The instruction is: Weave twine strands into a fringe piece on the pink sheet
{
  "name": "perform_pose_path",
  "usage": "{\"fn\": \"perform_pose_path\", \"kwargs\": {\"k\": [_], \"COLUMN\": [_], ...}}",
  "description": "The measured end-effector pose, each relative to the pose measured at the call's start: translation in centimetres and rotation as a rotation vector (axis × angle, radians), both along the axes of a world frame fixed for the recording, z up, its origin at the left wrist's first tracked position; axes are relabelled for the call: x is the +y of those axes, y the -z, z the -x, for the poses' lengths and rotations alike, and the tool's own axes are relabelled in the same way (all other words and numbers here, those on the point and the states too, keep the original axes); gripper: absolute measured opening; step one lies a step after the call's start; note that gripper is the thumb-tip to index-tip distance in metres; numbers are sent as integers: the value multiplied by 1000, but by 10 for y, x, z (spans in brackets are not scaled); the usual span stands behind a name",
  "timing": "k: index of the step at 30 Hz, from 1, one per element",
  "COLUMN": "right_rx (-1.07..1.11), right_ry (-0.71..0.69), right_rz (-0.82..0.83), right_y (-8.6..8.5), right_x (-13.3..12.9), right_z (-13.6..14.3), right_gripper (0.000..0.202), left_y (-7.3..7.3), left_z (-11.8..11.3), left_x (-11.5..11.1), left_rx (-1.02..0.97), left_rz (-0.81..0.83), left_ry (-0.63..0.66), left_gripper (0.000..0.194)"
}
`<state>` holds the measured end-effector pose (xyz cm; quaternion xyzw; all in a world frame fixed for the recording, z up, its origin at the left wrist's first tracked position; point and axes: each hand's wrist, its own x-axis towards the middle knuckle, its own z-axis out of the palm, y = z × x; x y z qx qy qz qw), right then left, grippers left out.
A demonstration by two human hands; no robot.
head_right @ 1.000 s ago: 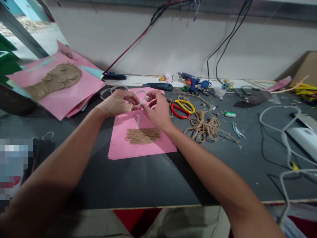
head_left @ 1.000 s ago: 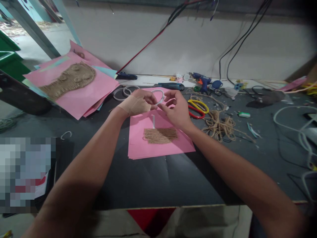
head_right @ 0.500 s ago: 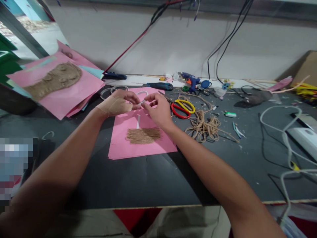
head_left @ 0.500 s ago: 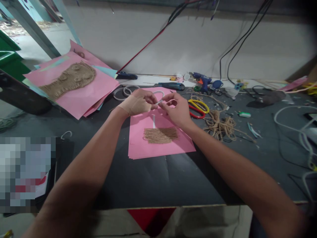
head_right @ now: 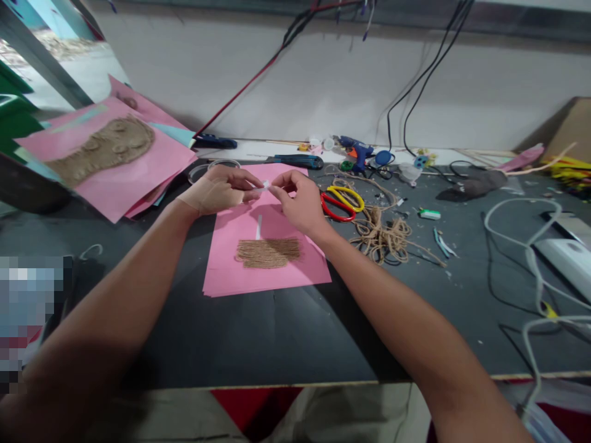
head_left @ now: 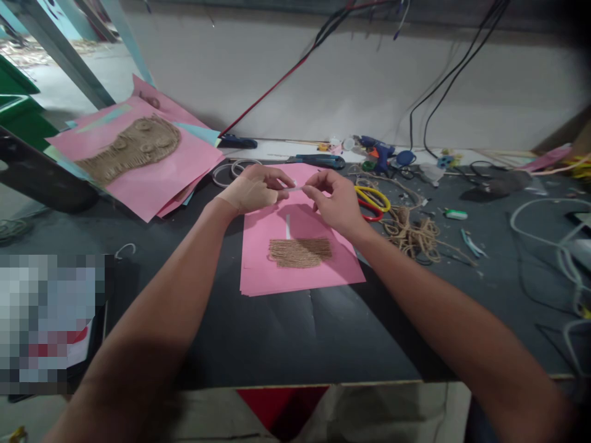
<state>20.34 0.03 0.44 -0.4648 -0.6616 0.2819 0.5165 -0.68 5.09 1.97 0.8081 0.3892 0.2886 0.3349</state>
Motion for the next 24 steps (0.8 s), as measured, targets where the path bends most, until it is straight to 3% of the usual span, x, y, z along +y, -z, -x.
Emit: {"fn": "perform_pose_path", "kwargs": {"k": [8, 19, 24], "right_rx": [45, 36, -5], "right_ry": [-15, -30, 0], "right_rz": [11, 46, 27], "right_y": [-7, 5, -1], "right_x": [-1, -5, -11], "right_z": [-4, -7, -12], "right_gripper": [14, 17, 21], "left_y": [0, 1, -3], "left_z": [6, 8, 8], "left_x": [0, 1, -1], "left_rx": [-134, -128, -116], "left_rz": [189, 220, 221], "left_ry": [6, -38, -35], "left_gripper": [27, 20, 17]}}
